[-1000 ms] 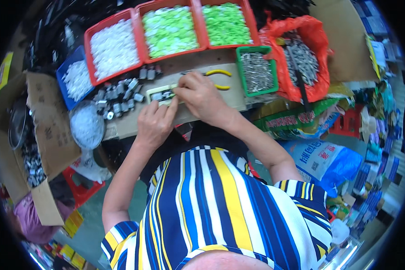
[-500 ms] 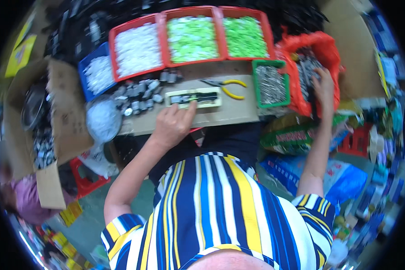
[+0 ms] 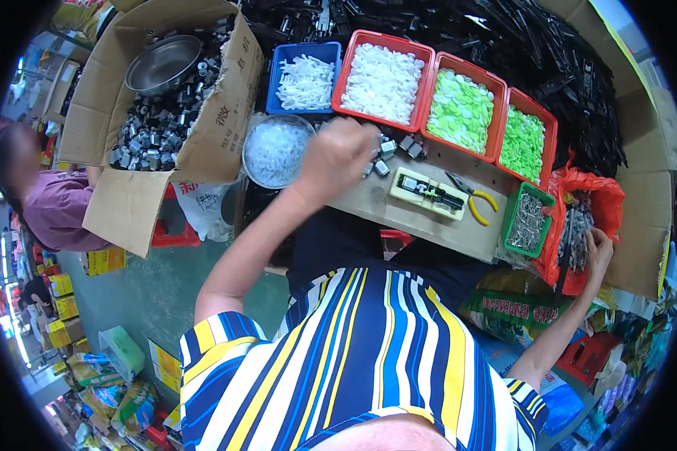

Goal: Manually assembling small electronic motor components and housings at a factory workbench.

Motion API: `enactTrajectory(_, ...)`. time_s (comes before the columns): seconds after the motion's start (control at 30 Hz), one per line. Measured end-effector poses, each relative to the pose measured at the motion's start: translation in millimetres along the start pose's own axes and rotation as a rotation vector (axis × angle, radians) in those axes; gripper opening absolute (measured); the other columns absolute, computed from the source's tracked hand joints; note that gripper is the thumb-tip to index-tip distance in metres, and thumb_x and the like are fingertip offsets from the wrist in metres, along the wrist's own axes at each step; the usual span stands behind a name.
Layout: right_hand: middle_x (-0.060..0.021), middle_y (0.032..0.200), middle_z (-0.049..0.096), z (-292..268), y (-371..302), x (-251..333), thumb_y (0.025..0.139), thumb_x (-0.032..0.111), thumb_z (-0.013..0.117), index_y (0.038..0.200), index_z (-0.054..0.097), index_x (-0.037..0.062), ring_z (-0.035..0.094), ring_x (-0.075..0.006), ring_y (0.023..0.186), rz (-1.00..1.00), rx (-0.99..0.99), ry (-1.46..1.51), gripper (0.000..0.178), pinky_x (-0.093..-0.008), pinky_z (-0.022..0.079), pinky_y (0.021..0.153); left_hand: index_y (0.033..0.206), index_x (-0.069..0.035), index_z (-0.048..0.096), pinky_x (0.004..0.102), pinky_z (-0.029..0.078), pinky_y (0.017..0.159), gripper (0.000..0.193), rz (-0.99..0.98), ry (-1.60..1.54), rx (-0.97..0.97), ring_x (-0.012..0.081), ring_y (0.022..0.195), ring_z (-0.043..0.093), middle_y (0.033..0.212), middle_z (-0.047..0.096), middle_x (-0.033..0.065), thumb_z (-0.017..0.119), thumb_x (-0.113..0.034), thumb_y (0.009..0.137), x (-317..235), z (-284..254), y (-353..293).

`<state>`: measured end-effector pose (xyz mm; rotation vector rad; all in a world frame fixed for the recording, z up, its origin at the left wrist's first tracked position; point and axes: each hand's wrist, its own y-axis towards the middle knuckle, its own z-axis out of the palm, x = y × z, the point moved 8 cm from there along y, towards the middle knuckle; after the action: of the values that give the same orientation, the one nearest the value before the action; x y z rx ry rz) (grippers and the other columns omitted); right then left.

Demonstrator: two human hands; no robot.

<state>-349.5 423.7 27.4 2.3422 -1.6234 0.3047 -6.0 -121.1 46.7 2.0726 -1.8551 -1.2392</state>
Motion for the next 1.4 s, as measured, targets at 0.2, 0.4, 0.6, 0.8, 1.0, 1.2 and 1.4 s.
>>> enactTrajectory(0.2, -0.0143, 0.093, 0.071, 1.6, 1.7, 37.5, 0.089, 0.021, 0.072, 0.105, 0.069, -0.0049, 0.066, -0.0191, 0.086, -0.038, -0.061, 0.056, 0.031, -0.0318, 0.051, 0.081, 0.095, 0.0, 0.07, 0.0444, 0.049, 0.079, 0.019, -0.25, 0.432, -0.126, 0.0373, 0.089, 0.061, 0.091, 0.063, 0.0178, 0.071, -0.009, 0.078, 121.7, -58.5, 41.1)
enactTrajectory(0.4, -0.0118, 0.088, 0.07, -8.8, -18.4, 39.8, 0.088, 0.016, 0.072, 0.104, 0.069, -0.005, 0.065, -0.016, 0.081, -0.09, -0.112, 0.21, 0.027, -0.03, 0.051, 0.074, 0.096, -0.006, 0.071, 0.0473, 0.049, 0.082, 0.019, -0.339, 0.469, 0.016, 0.0375, 0.095, 0.06, 0.098, 0.063, 0.0183, 0.069, -0.019, 0.082, 175.0, -35.9, 55.6)
enactTrajectory(0.6, -0.0134, 0.082, 0.067, -4.1, -23.6, 76.6, 0.079, 0.01, 0.075, 0.094, 0.069, -0.0032, 0.063, -0.0216, 0.071, -0.116, -0.138, 0.147, 0.021, -0.0327, 0.05, 0.067, 0.097, -0.002, 0.07, 0.0442, 0.05, 0.074, 0.021, -0.318, 0.292, -0.09, 0.0348, 0.082, 0.062, 0.085, 0.063, 0.0176, 0.071, -0.01, 0.077, 163.7, -41.9, 38.2)
enactTrajectory(0.8, -0.0157, 0.079, 0.068, -9.0, -27.6, 111.8, 0.077, 0.01, 0.075, 0.094, 0.071, -0.0036, 0.065, -0.0249, 0.068, -0.141, -0.162, 0.189, 0.022, -0.034, 0.051, 0.064, 0.103, 0.0, 0.07, 0.0398, 0.051, 0.065, 0.034, -0.284, 0.242, -0.122, 0.0309, 0.07, 0.064, 0.078, 0.065, 0.0165, 0.077, -0.005, 0.071, 155.1, -56.3, 61.0)
enactTrajectory(1.0, -0.0156, 0.077, 0.069, -18.7, -34.8, 132.5, 0.078, 0.01, 0.075, 0.093, 0.071, -0.0038, 0.066, -0.0241, 0.066, -0.136, -0.18, 0.168, 0.021, -0.0337, 0.051, 0.064, 0.116, 0.003, 0.066, 0.028, 0.051, 0.053, 0.041, -0.708, -0.261, -0.099, 0.0144, 0.063, 0.064, 0.069, 0.063, 0.0063, 0.073, 0.0, 0.076, 178.2, -57.7, 49.0)
enactTrajectory(1.2, -0.0149, 0.09, 0.07, -9.4, -18.9, 126.7, 0.083, 0.007, 0.071, 0.097, 0.069, -0.0055, 0.067, -0.0227, 0.081, -0.172, -0.097, 0.283, 0.019, -0.0325, 0.052, 0.074, 0.105, 0.001, 0.071, 0.0248, 0.048, 0.058, 0.023, -0.613, -0.476, -0.037, 0.0083, 0.064, 0.058, 0.078, 0.065, 0.0011, 0.066, -0.009, 0.084, 192.3, -45.3, 46.5)
enactTrajectory(1.4, -0.0087, 0.09, 0.068, -2.3, -19.9, 122.4, 0.088, 0.007, 0.069, 0.104, 0.068, -0.0047, 0.062, -0.0136, 0.081, -0.159, -0.039, 0.325, 0.019, -0.0269, 0.048, 0.072, 0.095, -0.003, 0.072, 0.0254, 0.049, 0.058, 0.017, -0.741, -0.398, -0.159, 0.01, 0.068, 0.063, 0.078, 0.067, 0.0019, 0.067, -0.018, 0.089, 180.5, -50.7, 58.3)
